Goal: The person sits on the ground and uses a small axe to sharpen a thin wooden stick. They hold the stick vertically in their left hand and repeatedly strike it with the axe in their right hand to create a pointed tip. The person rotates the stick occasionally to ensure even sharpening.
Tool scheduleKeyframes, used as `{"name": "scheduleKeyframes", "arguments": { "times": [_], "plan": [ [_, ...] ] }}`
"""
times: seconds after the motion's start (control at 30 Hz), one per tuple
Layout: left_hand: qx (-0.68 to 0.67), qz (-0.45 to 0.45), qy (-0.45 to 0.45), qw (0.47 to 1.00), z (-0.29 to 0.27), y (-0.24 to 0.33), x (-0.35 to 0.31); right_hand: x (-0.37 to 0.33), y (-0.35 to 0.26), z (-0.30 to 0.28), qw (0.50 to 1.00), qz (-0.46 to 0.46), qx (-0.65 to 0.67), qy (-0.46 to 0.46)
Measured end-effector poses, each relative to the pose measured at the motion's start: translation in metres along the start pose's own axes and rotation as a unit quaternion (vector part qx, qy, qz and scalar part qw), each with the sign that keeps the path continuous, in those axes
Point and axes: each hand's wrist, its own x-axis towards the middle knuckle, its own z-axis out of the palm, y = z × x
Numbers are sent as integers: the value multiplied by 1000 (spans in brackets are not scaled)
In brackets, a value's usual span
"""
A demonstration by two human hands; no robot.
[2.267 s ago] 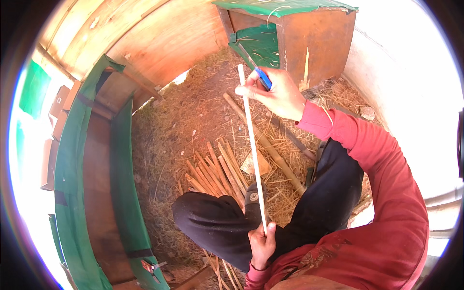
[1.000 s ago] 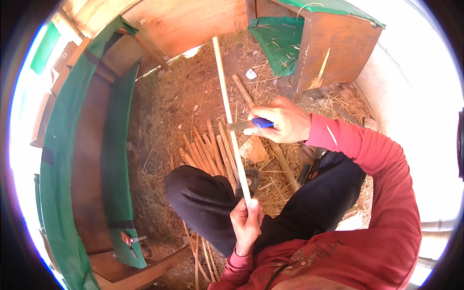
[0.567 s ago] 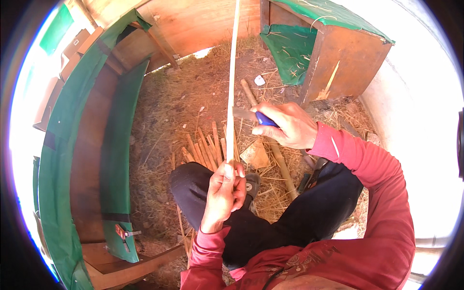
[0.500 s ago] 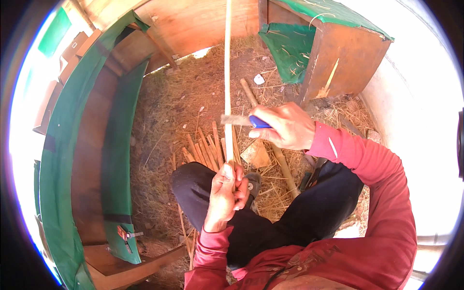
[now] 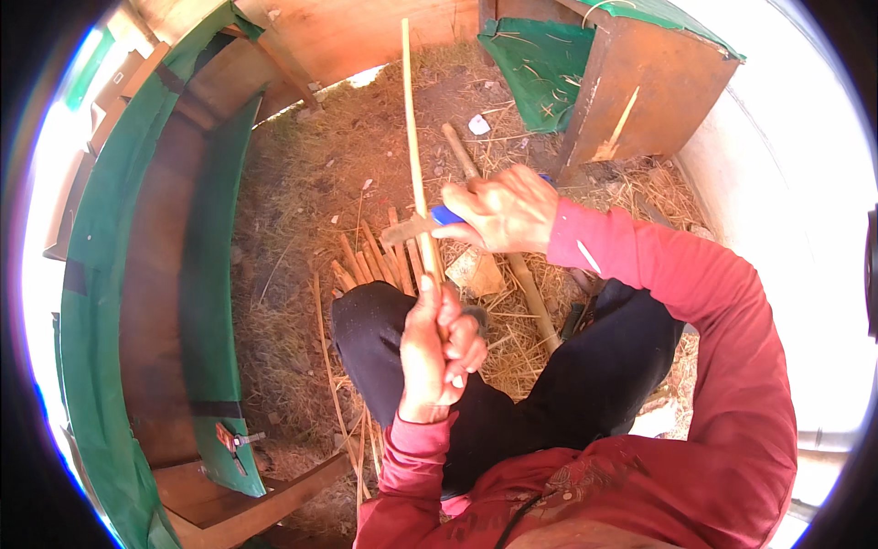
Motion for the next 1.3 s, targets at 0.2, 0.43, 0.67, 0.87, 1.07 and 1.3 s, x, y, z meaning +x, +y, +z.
{"name": "scheduleKeyframes", "arguments": {
  "times": [0.2,0.43,0.67,0.87,1.07,1.3],
  "plan": [
    [-134,-7,-155,979,-9,10,-2,16,68,22,987,124,-73,66],
    [-115,19,-129,985,-16,-3,-8,3,36,-24,979,166,50,110],
    [-134,3,-132,982,-19,-2,-11,-3,-39,-16,981,26,176,-72],
    [-164,-22,-105,981,-21,-5,-8,-4,-22,6,994,-9,86,-64],
    [-224,-33,-141,964,-15,7,1,7,-1,23,998,-50,24,-12],
    [-180,83,-108,974,-22,-2,-48,6,101,-17,942,327,-53,46]
  ]
}}
